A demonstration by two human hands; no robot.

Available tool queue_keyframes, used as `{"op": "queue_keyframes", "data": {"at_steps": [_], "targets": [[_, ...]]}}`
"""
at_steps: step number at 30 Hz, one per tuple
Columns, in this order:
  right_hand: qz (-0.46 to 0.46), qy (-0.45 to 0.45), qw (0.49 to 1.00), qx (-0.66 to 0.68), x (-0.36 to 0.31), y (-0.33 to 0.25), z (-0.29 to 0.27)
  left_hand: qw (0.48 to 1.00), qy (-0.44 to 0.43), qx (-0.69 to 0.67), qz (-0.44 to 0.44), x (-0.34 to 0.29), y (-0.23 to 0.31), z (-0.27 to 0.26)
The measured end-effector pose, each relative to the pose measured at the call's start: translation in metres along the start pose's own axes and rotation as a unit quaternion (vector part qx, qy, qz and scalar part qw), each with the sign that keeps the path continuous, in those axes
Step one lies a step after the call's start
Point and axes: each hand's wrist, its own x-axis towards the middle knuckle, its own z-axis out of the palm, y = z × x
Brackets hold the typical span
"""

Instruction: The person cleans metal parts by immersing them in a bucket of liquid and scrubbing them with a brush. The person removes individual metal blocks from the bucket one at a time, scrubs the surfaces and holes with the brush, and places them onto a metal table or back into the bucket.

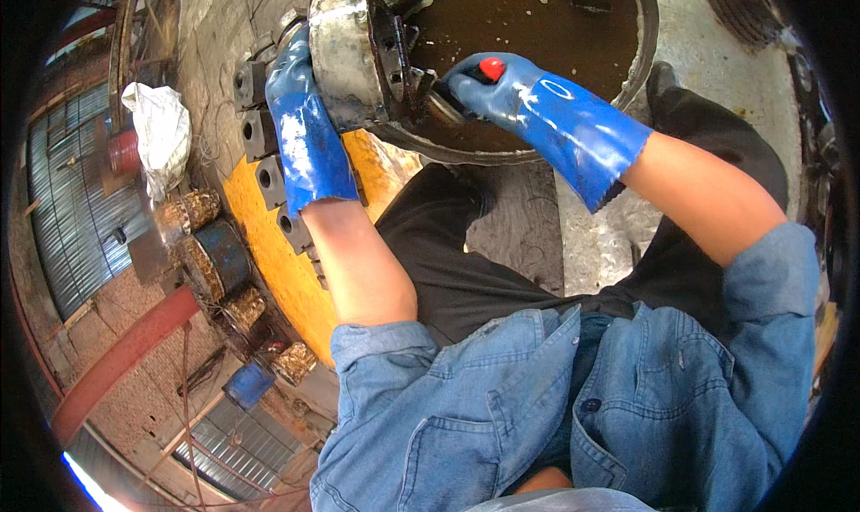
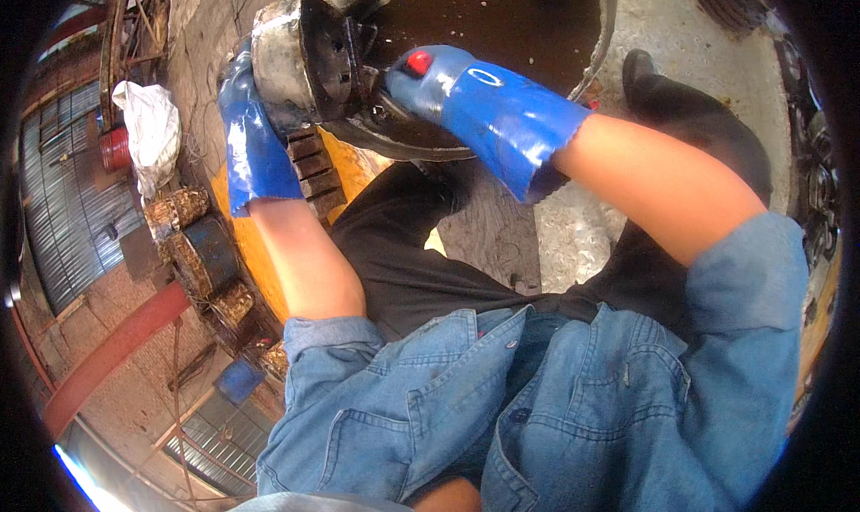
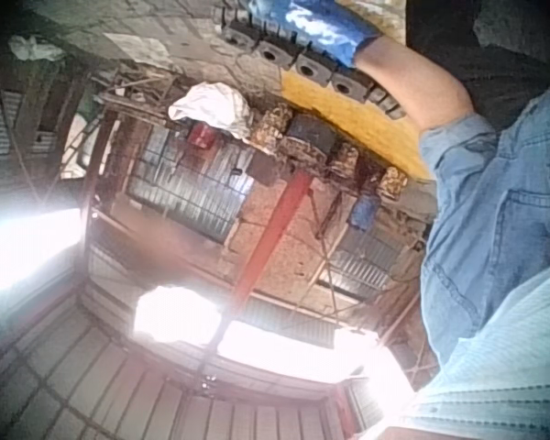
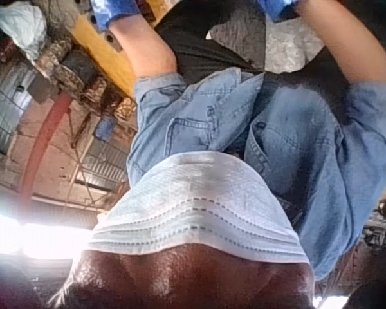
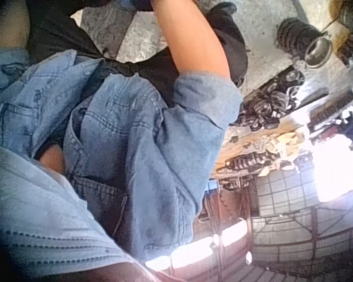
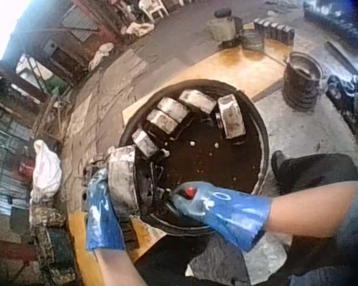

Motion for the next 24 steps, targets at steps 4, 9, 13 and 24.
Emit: {"op": "queue_keyframes", "data": {"at_steps": [4, 9, 13, 24], "targets": [[-0.099, 0.028, 0.954, -0.280, -0.011, 0.004, -0.009, 1.000, 0.004, -0.004, 0.000, -0.004, -0.001, 0.000], [0.000, -0.151, 0.847, -0.509, -0.011, -0.005, -0.017, 1.000, 0.014, -0.012, 0.004, -0.005, -0.001, 0.000], [0.002, -0.184, 0.829, -0.528, -0.017, -0.006, -0.021, 1.000, 0.011, -0.024, 0.007, -0.003, -0.001, 0.004], [-0.112, -0.070, 0.952, -0.276, -0.026, -0.044, -0.044, 0.999, -0.005, -0.045, 0.014, 0.010, -0.005, 0.022]]}}
